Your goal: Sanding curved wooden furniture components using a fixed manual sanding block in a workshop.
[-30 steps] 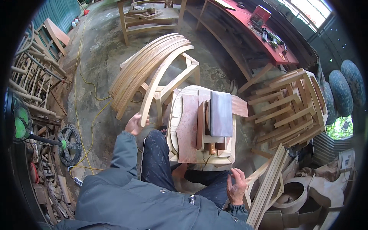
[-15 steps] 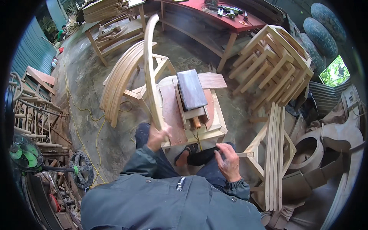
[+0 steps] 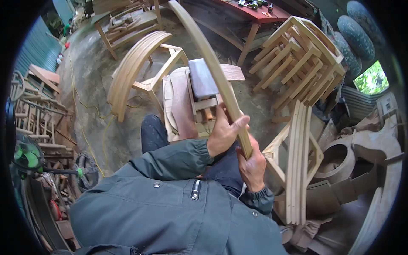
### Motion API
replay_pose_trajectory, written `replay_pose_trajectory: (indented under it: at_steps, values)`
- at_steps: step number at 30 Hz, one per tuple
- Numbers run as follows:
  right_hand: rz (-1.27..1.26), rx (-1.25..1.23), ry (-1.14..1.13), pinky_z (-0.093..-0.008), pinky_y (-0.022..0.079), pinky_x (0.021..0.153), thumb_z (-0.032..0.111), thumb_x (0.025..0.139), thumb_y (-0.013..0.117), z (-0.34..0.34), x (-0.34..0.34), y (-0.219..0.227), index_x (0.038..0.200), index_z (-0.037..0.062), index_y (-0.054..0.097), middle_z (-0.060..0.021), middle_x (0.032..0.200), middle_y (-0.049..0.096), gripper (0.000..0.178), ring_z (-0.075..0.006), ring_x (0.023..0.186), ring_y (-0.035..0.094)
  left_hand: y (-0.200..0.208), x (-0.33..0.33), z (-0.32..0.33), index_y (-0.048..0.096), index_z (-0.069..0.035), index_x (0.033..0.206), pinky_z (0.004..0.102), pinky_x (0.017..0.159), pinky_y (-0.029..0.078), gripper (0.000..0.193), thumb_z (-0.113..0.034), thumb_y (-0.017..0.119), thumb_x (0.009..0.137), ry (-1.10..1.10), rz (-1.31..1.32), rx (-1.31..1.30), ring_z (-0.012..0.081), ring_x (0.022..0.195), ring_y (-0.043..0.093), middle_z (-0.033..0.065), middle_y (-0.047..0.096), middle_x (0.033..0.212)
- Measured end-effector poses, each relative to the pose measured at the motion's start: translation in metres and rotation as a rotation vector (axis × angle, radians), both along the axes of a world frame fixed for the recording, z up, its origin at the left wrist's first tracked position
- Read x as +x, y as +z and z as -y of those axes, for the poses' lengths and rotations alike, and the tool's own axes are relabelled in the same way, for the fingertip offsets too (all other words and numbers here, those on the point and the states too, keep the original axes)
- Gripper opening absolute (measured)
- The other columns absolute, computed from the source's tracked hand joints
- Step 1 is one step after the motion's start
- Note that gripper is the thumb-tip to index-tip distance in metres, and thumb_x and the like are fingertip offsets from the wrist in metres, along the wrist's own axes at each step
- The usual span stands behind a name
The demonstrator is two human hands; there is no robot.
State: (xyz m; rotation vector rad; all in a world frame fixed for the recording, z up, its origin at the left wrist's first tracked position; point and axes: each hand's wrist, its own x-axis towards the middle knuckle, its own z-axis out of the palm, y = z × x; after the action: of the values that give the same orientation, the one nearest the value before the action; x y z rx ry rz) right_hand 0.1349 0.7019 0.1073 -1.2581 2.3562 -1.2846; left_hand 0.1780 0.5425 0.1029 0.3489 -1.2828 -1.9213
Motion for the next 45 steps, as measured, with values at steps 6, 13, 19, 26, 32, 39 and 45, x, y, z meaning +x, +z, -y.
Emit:
replay_pose_trajectory:
  at_steps: [6,13,19,26,32,39,45]
  values:
    - [0.099,0.194,-0.147,-0.0386,0.056,0.090,0.007,0.087,0.080,-0.145,0.011,-0.038,0.133,0.0035,0.062,-0.0202,0.108,0.074,0.050,-0.0270,0.101,0.073,-0.016,-0.045,0.100,0.000,0.008,0.161,0.0426,0.119,0.037,0.104,-0.026,0.072,0.094,0.186,0.066,-0.125,0.0344,0.140,0.045,0.0342,0.041,0.148]
    - [0.174,0.224,-0.214,-0.0393,0.056,0.090,0.009,0.087,0.080,-0.181,0.063,-0.042,0.137,0.0073,0.061,-0.0196,0.106,0.074,0.053,-0.0283,0.098,0.074,-0.030,-0.040,0.119,0.004,-0.001,0.166,0.0558,0.129,0.010,0.100,-0.046,0.060,0.097,0.250,0.870,-0.567,0.0435,0.159,0.013,0.0329,0.010,0.168]
    - [0.172,0.259,-0.229,-0.0378,0.056,0.088,0.008,0.088,0.078,-0.183,0.065,-0.043,0.139,0.0072,0.059,-0.0169,0.101,0.074,0.054,-0.0252,0.093,0.073,-0.032,-0.036,0.124,0.017,-0.003,0.166,0.0578,0.128,-0.002,0.088,-0.051,0.051,0.101,0.074,0.973,-0.710,0.0384,0.162,-0.005,0.0265,0.003,0.173]
    - [0.216,0.365,-0.209,-0.0362,0.056,0.071,0.007,0.089,0.077,-0.148,0.059,-0.025,0.138,0.0066,0.059,-0.0132,0.089,0.072,0.051,-0.0201,0.075,0.069,-0.033,-0.038,0.148,0.020,0.002,0.164,0.0593,0.128,0.001,0.085,-0.047,0.049,0.101,0.104,0.964,-0.746,0.0386,0.162,0.000,0.0257,0.007,0.173]
    - [0.236,0.378,-0.198,-0.0366,0.056,0.071,0.007,0.090,0.075,-0.094,0.053,-0.029,0.135,0.0076,0.060,-0.0149,0.088,0.072,0.047,-0.0206,0.075,0.071,-0.045,-0.042,0.201,0.021,0.002,0.163,0.0606,0.128,0.003,0.083,-0.046,0.048,0.101,0.130,0.985,-0.741,0.0393,0.162,0.002,0.0262,0.008,0.173]
    - [0.152,0.426,-0.128,-0.0365,0.057,0.076,0.010,0.091,0.076,-0.041,0.027,-0.048,0.137,0.0078,0.058,-0.0152,0.095,0.074,0.049,-0.0211,0.083,0.073,-0.061,-0.048,0.273,0.021,0.003,0.163,0.0633,0.127,0.004,0.084,-0.048,0.045,0.100,0.120,1.036,-0.725,0.0404,0.162,0.003,0.0266,0.009,0.172]
    - [0.310,0.550,-0.188,-0.0410,0.057,0.081,0.015,0.094,0.074,0.037,0.009,-0.044,0.139,0.0089,0.055,-0.0211,0.097,0.072,0.049,-0.0333,0.090,0.075,-0.076,-0.062,0.353,0.021,0.001,0.164,0.0613,0.128,0.002,0.085,-0.050,0.043,0.100,0.065,1.132,-0.745,0.0395,0.162,0.003,0.0253,0.009,0.173]
